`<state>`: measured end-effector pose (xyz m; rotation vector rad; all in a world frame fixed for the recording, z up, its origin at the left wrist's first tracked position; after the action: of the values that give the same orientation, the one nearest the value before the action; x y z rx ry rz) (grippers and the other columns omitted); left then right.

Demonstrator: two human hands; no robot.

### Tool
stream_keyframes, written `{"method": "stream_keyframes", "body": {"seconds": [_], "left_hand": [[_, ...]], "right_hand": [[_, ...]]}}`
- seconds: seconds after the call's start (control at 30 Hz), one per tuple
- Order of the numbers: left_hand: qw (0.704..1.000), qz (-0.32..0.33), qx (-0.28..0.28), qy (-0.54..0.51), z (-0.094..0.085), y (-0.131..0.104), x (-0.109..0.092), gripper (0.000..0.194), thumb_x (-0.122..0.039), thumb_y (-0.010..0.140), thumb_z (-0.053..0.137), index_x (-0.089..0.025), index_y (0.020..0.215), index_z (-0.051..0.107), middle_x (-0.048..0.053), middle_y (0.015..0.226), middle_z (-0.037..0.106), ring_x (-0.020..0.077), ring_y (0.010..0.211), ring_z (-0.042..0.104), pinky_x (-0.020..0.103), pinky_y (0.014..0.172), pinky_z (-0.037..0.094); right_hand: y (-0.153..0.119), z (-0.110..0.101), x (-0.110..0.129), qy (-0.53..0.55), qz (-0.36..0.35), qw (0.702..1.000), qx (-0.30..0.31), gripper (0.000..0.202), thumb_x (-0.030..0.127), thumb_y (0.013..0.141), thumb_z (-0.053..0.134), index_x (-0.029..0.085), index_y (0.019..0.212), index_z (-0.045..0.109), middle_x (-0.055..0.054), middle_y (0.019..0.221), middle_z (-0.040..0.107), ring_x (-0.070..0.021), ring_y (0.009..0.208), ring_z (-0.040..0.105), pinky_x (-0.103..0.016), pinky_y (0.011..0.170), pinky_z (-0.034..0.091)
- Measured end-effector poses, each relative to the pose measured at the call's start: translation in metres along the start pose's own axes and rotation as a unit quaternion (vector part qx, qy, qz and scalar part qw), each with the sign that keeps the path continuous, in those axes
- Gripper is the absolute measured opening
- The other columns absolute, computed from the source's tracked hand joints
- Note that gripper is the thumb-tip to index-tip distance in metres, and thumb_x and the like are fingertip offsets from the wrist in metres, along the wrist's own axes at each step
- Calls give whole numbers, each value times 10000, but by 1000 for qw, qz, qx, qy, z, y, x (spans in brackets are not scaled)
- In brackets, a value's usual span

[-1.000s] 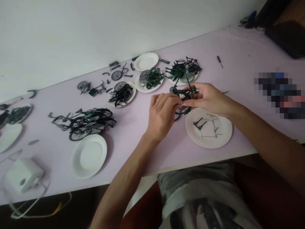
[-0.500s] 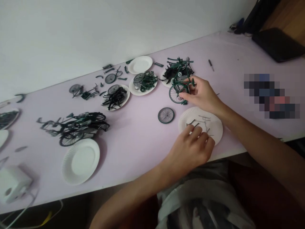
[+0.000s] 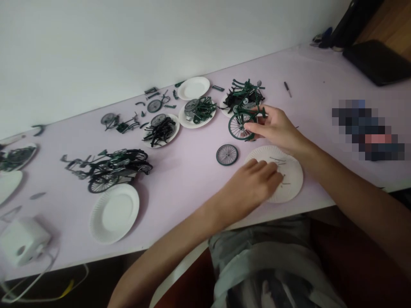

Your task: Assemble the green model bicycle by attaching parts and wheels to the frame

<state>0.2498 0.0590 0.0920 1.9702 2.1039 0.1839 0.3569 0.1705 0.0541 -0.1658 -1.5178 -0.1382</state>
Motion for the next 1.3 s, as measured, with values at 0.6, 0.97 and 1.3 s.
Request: {"method": "stream_keyframes", "body": {"seconds": [0.6,0.97,1.3], "left_hand": [[924,-71,-366,-82,-41,-67,98,145,-93,945,692,-217,1017,709,44,1020,803,173,882,714,355,789,541],[946,-60,-317,-22,-39,-65,93,150,-136,978,669,-266,1045,701,16,1034,810,183,893,678,386,770,441],[948,-81,-306,12,-40,-66,93,154,-176,990,661,-306,1046,722,-4,1009,807,180,884,680,391,768,440]], "right_hand": [[-3,14,-19,100,63,991,60,229,242,860,814,172,1035,684,-78,970,772,-190,771,763,-305,645,690],[-4,18,-24,104,77,990,62,272,271,832,853,180,1027,687,-61,911,772,-172,658,749,-284,563,674],[-2,15,-24,91,65,992,65,301,292,828,858,196,1042,671,-71,950,777,-199,705,767,-294,543,670]]}}
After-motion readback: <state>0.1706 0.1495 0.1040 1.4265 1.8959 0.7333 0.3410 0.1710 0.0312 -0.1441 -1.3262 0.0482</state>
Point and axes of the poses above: each hand's wrist, its own y-axis towards the middle knuckle, its own z-axis out of the palm, x = y × z, the point moved 9 cm from there along y, towards the middle knuckle
